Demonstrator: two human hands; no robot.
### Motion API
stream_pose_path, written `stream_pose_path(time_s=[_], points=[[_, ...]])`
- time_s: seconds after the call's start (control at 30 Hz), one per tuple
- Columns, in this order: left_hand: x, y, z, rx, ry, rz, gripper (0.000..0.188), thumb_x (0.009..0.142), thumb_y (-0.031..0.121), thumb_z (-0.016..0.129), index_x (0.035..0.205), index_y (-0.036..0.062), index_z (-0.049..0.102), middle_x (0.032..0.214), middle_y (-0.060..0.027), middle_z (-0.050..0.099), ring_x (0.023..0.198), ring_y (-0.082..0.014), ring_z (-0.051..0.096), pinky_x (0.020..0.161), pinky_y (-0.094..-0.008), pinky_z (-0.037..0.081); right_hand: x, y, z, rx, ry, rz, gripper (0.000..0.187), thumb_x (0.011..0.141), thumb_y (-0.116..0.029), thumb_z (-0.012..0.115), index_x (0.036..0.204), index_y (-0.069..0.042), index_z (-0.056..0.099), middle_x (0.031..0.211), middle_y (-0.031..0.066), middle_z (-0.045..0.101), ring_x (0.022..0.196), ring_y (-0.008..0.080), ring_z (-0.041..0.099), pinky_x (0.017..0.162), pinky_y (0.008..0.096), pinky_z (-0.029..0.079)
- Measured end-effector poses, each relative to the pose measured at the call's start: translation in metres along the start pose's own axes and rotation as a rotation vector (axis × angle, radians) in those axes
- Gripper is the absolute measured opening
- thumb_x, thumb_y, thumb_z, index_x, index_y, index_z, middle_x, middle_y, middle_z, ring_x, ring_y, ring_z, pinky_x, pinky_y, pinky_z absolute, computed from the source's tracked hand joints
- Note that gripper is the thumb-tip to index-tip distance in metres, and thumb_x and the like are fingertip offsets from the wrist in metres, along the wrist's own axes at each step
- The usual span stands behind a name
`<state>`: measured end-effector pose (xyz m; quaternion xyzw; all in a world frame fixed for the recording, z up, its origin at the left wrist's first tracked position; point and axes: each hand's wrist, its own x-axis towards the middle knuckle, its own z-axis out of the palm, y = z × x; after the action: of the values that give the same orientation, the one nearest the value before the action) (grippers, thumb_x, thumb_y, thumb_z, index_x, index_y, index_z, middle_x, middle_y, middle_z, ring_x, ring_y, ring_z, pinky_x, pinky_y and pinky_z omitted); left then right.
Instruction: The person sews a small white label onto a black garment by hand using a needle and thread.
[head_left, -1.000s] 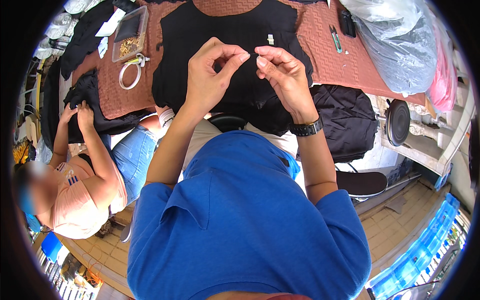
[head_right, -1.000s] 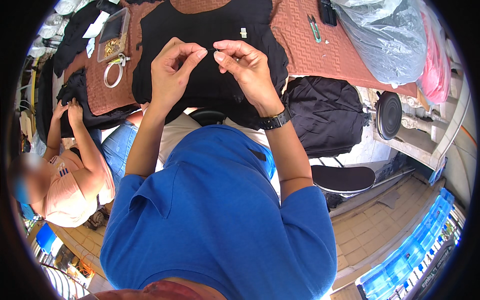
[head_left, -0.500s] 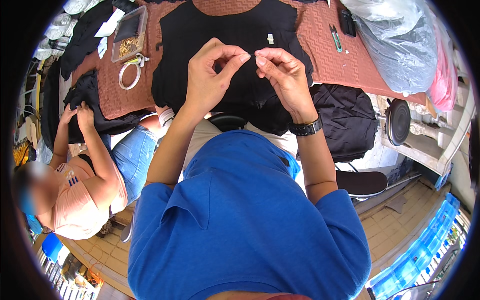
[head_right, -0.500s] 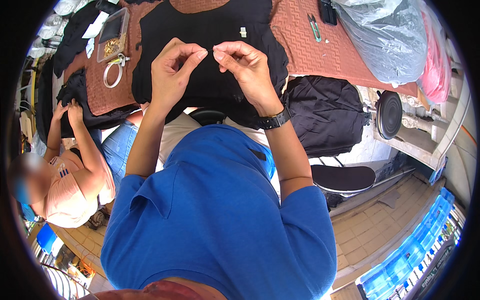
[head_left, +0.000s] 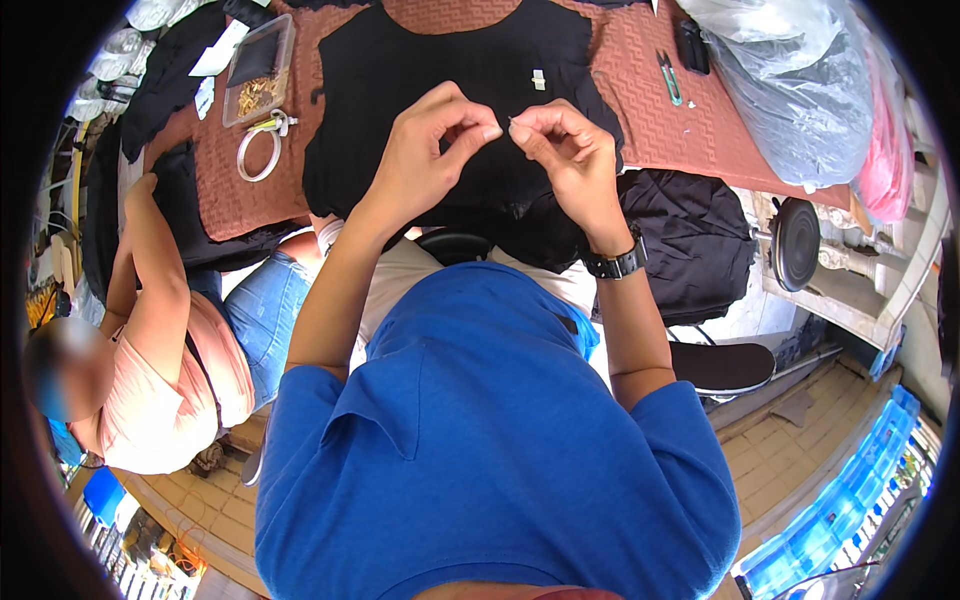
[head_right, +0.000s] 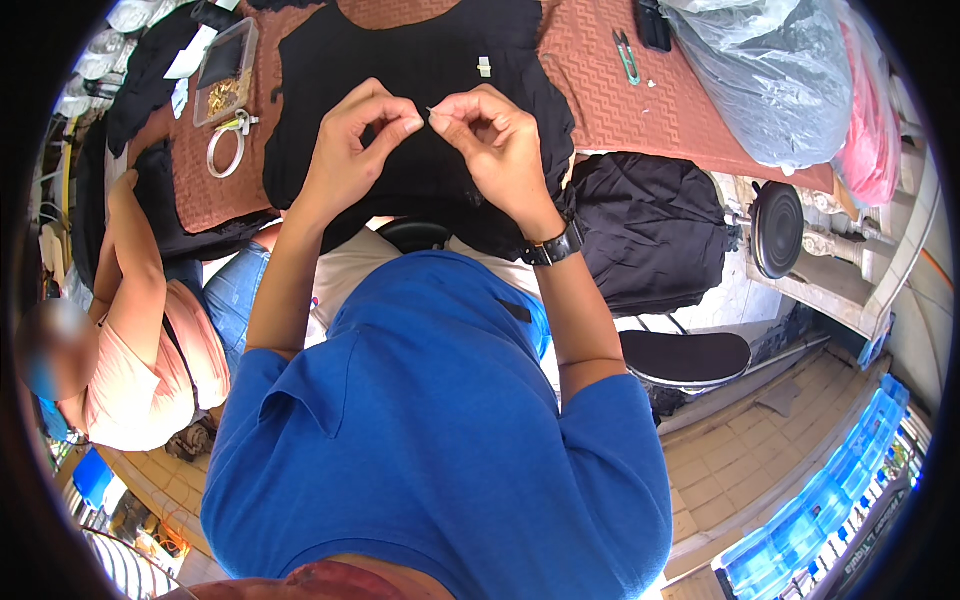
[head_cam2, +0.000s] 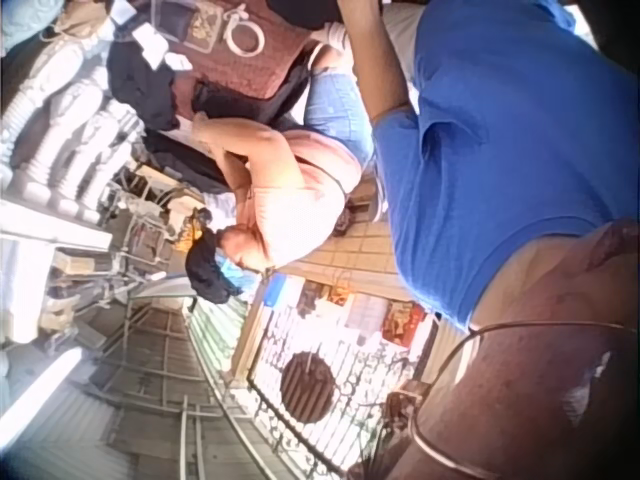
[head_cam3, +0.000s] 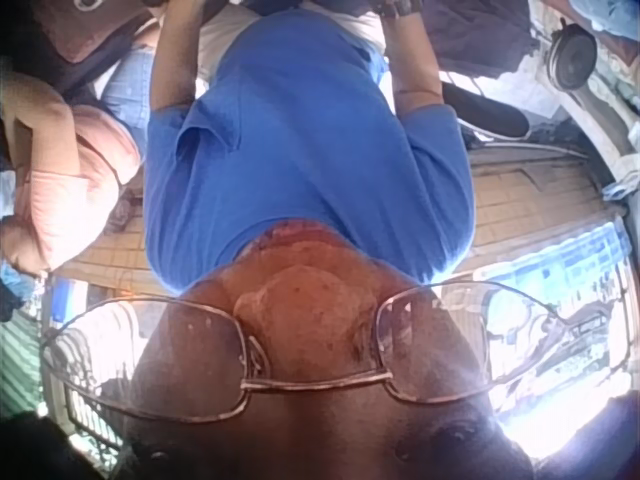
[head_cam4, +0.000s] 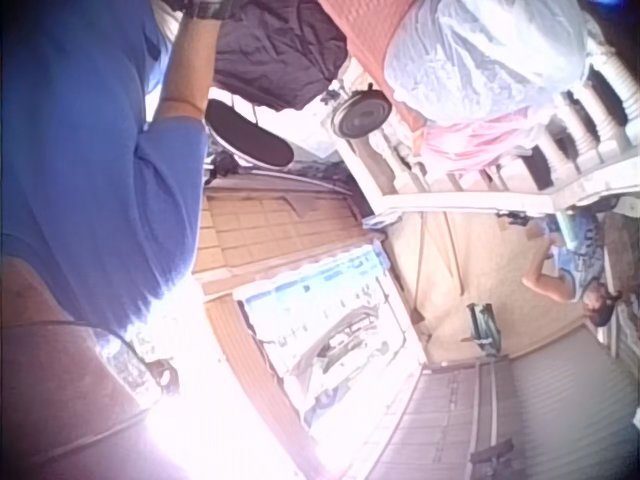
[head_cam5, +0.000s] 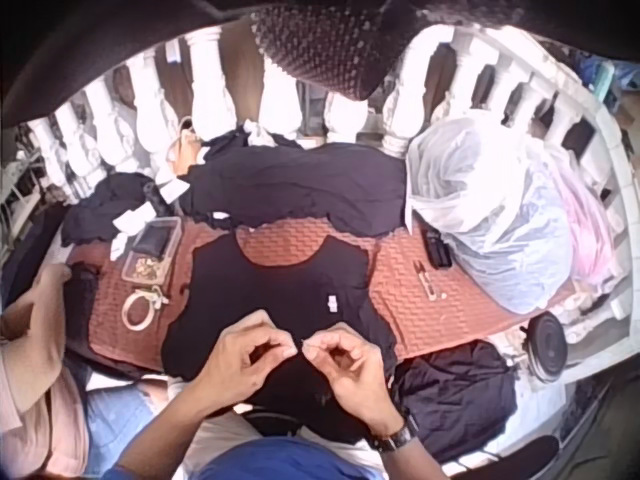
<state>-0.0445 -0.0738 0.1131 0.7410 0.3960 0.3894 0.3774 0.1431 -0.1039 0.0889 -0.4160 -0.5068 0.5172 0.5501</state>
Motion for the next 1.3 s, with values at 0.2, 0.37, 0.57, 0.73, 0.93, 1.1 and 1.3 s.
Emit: stream_pose_path(time_s=[0.2,0.37,0.57,0.73,0.93,1.1,1.3], points=[[0.006,-0.002,-0.004,-0.025,-0.037,-0.001,0.006,0.088,0.006,0.070,0.090,0.0002,0.070,0.080,-0.0027,0.055,0.070,-0.0112,0.051,0.065,-0.0253,0.043,-0.004,0.005,-0.004,-0.169,-0.070,-0.049,0.004,0.089,0.001,0.069,0.093,0.001,0.070,0.088,0.0015,0.060,0.079,0.0073,0.058,0.069,0.0213,0.047],[0.002,0.002,-0.001,-0.073,-0.111,0.002,0.006,0.088,0.007,0.070,0.091,0.0015,0.070,0.079,-0.0020,0.054,0.069,-0.0101,0.051,0.065,-0.0250,0.043,-0.002,0.008,-0.005,-0.040,-0.010,-0.038,0.005,0.088,0.001,0.070,0.093,0.000,0.069,0.089,0.0013,0.061,0.079,0.0071,0.058,0.068,0.0214,0.046],[0.007,-0.004,-0.005,-0.073,-0.107,-0.063,0.007,0.088,0.008,0.070,0.091,0.0013,0.070,0.079,-0.0019,0.054,0.069,-0.0102,0.051,0.064,-0.0250,0.043,-0.007,0.004,-0.003,-0.061,-0.084,-0.039,0.005,0.088,0.000,0.071,0.093,-0.001,0.070,0.088,0.0004,0.059,0.077,0.0061,0.056,0.066,0.0216,0.045],[0.000,-0.004,0.005,-0.105,-0.110,-0.045,0.009,0.088,0.009,0.071,0.093,0.0015,0.070,0.079,-0.0012,0.053,0.068,-0.0094,0.050,0.063,-0.0249,0.041,-0.004,0.017,-0.003,0.056,0.046,0.011,0.004,0.089,-0.001,0.070,0.093,0.000,0.069,0.088,-0.0003,0.057,0.078,0.0055,0.055,0.068,0.0206,0.045],[-0.005,-0.009,0.012,-0.114,0.073,-0.054,0.013,0.086,0.009,0.073,0.097,0.0038,0.070,0.075,0.0023,0.046,0.067,-0.0076,0.042,0.061,-0.0233,0.037,-0.009,0.023,0.007,0.087,0.103,0.028,0.005,0.089,0.000,0.069,0.094,0.002,0.069,0.089,0.0011,0.056,0.075,0.0061,0.055,0.065,0.0210,0.045],[-0.010,-0.011,0.028,-0.165,0.189,-0.161,0.017,0.083,0.010,0.078,0.100,0.0074,0.075,0.073,0.0059,0.037,0.064,-0.0048,0.033,0.056,-0.0209,0.029,-0.010,0.024,0.021,0.050,0.194,-0.055,0.006,0.090,0.001,0.068,0.095,0.003,0.067,0.091,0.0022,0.056,0.076,0.0059,0.055,0.065,0.0203,0.046],[-0.013,-0.016,0.043,-0.418,0.326,-0.278,0.007,0.086,0.007,0.075,0.093,0.0067,0.077,0.070,0.0085,0.038,0.063,-0.0023,0.030,0.054,-0.0206,0.026,-0.012,0.027,0.035,-0.032,0.274,-0.203,0.005,0.091,0.005,0.065,0.095,0.005,0.064,0.096,0.0043,0.056,0.081,0.0072,0.057,0.069,0.0208,0.048]])
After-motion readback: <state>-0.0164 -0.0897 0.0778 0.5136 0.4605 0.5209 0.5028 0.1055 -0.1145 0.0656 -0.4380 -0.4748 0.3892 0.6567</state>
